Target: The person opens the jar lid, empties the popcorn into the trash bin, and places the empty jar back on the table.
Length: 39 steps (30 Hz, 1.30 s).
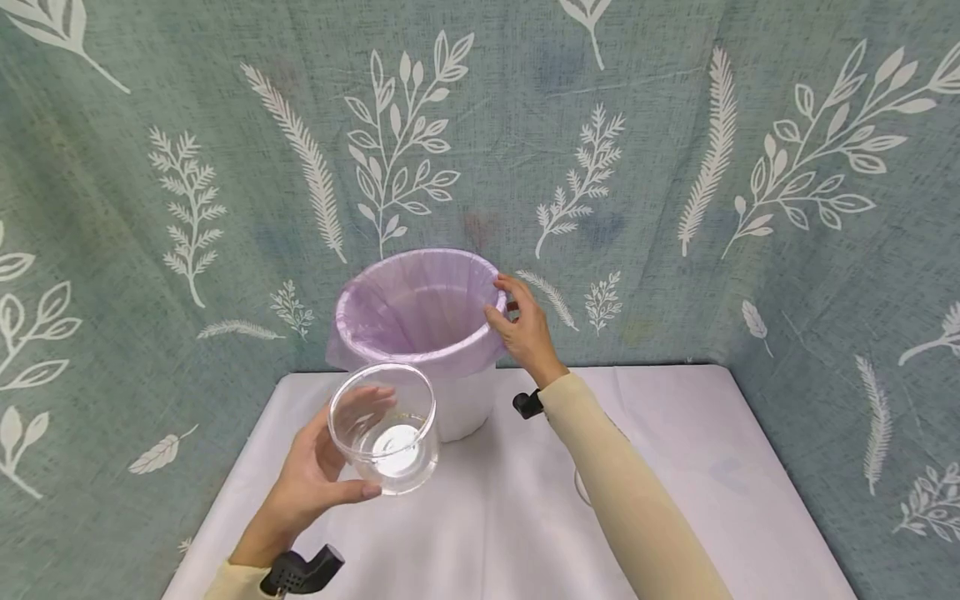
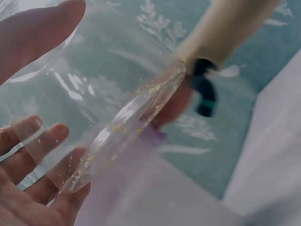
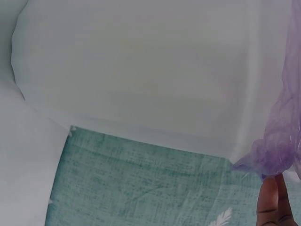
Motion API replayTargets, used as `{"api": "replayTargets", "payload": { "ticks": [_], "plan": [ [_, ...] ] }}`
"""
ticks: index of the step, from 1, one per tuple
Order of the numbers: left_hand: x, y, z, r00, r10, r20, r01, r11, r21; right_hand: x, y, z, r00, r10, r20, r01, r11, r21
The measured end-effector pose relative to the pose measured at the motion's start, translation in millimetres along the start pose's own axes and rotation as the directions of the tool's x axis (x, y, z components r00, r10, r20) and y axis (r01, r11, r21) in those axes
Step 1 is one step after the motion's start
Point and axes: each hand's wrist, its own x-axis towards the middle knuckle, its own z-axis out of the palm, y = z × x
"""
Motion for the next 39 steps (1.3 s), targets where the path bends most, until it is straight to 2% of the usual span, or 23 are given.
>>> {"api": "replayTargets", "payload": {
  "ticks": [3,6,11,16,21,24,27,33,39],
  "plan": [
    [-15.9,-21.0,13.3,0.999,-0.032,0.005,0.032,0.999,-0.040,-2,-5,0,1.000,-0.008,0.003,0.008,1.000,0.007],
    [-30.3,-41.4,28.0,0.995,-0.102,-0.005,0.102,0.993,-0.059,-6,-18,0,1.000,-0.013,0.011,0.013,1.000,0.019],
    [-46.4,-73.3,51.2,0.972,-0.232,-0.024,0.231,0.971,-0.057,-12,-42,-3,1.000,0.000,0.024,0.000,1.000,0.011],
    [-55.6,-100.2,69.5,0.941,-0.337,0.004,0.337,0.940,-0.062,-14,-44,-4,1.000,-0.007,0.024,0.007,1.000,0.008],
    [-64.5,-122.8,84.1,0.895,-0.447,0.010,0.446,0.892,-0.076,-15,-42,-4,0.999,-0.007,0.032,0.007,1.000,0.006],
    [-69.9,-135.4,90.9,0.879,-0.477,0.010,0.477,0.878,-0.032,-15,-40,-3,0.999,0.002,0.041,-0.002,1.000,0.007],
    [-72.6,-146.1,96.5,0.880,-0.475,0.019,0.475,0.880,0.016,-12,-31,-1,0.999,0.008,0.045,-0.009,1.000,0.013],
    [-71.5,-159.0,103.6,0.898,-0.439,0.034,0.438,0.898,0.042,-3,-1,1,1.000,-0.012,0.025,0.012,1.000,-0.002],
    [-69.1,-167.2,107.1,0.906,-0.422,0.039,0.421,0.906,0.045,1,3,-3,1.000,-0.017,0.018,0.017,1.000,-0.011]
  ]
}}
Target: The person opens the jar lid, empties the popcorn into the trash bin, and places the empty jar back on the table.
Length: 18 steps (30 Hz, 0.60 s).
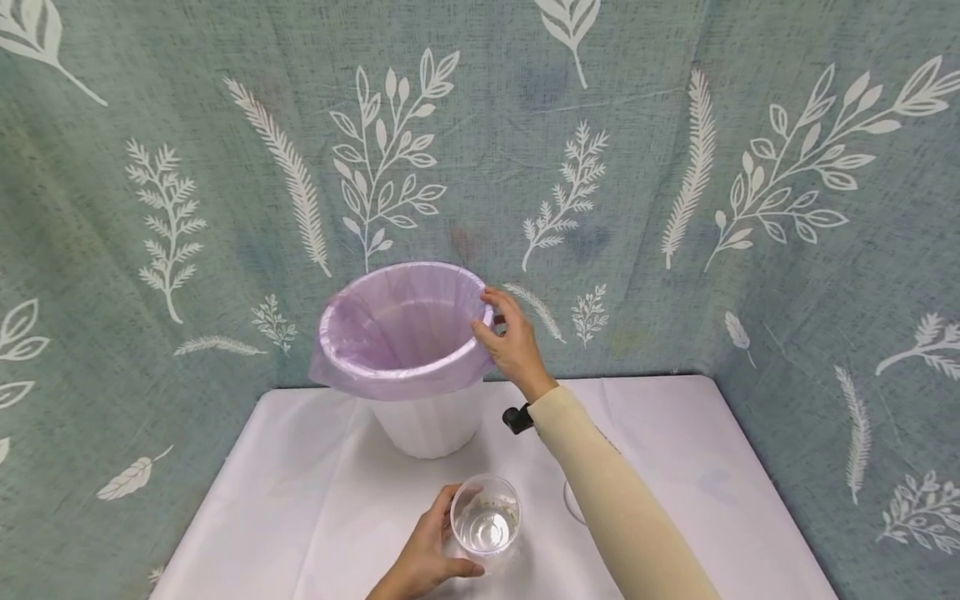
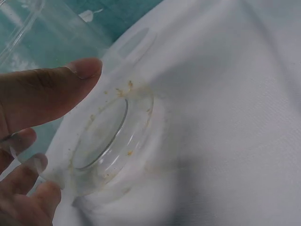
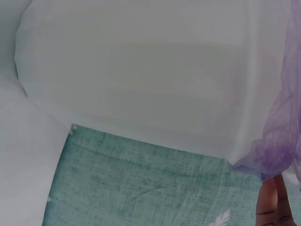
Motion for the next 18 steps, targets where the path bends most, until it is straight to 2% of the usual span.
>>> {"api": "replayTargets", "payload": {
  "ticks": [11,18],
  "plan": [
    [-0.7,-12.8,5.5,0.999,-0.049,0.003,0.049,0.999,-0.015,0,-2,0,1.000,0.010,0.010,-0.010,1.000,-0.019],
    [-3.3,-16.1,9.6,0.999,-0.031,0.012,0.030,0.997,0.066,-1,0,0,1.000,0.012,0.012,-0.012,1.000,-0.022]
  ]
}}
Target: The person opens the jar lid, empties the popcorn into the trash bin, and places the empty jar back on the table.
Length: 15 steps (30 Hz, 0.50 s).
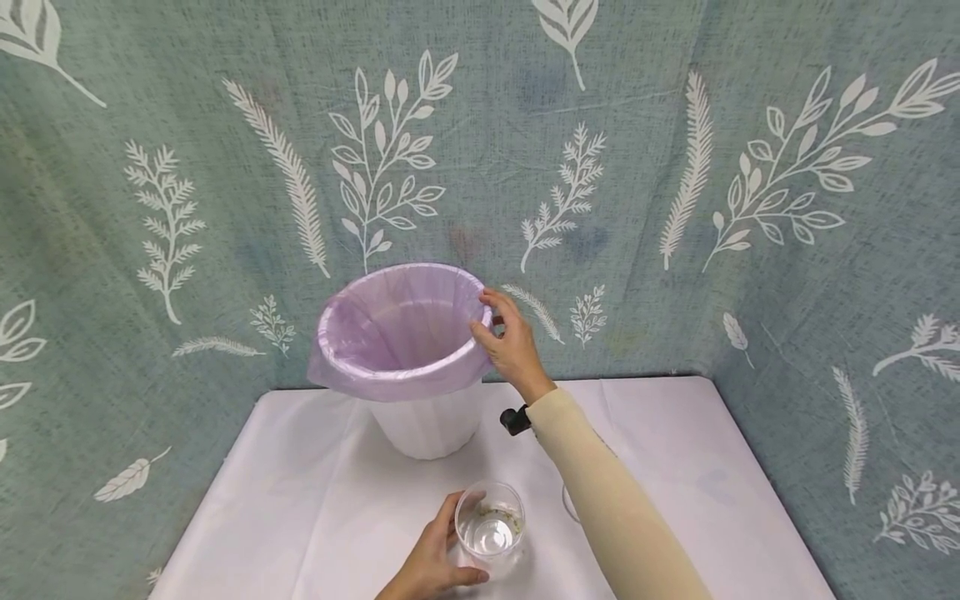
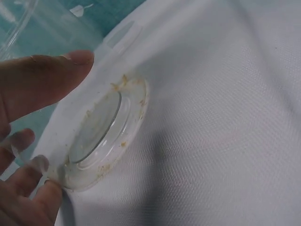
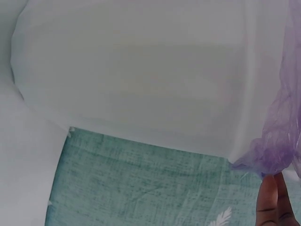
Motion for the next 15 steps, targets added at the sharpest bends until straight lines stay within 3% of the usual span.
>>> {"api": "replayTargets", "payload": {
  "ticks": [8,15],
  "plan": [
    [-1.8,-1.3,-1.9,0.999,0.042,0.017,-0.043,0.995,0.087,-1,3,-3,1.000,-0.010,0.009,0.009,1.000,0.018],
    [-14.7,10.2,-21.8,0.999,-0.032,-0.009,0.033,0.982,0.187,-8,0,-8,1.000,0.008,0.025,-0.008,1.000,-0.007]
  ]
}}
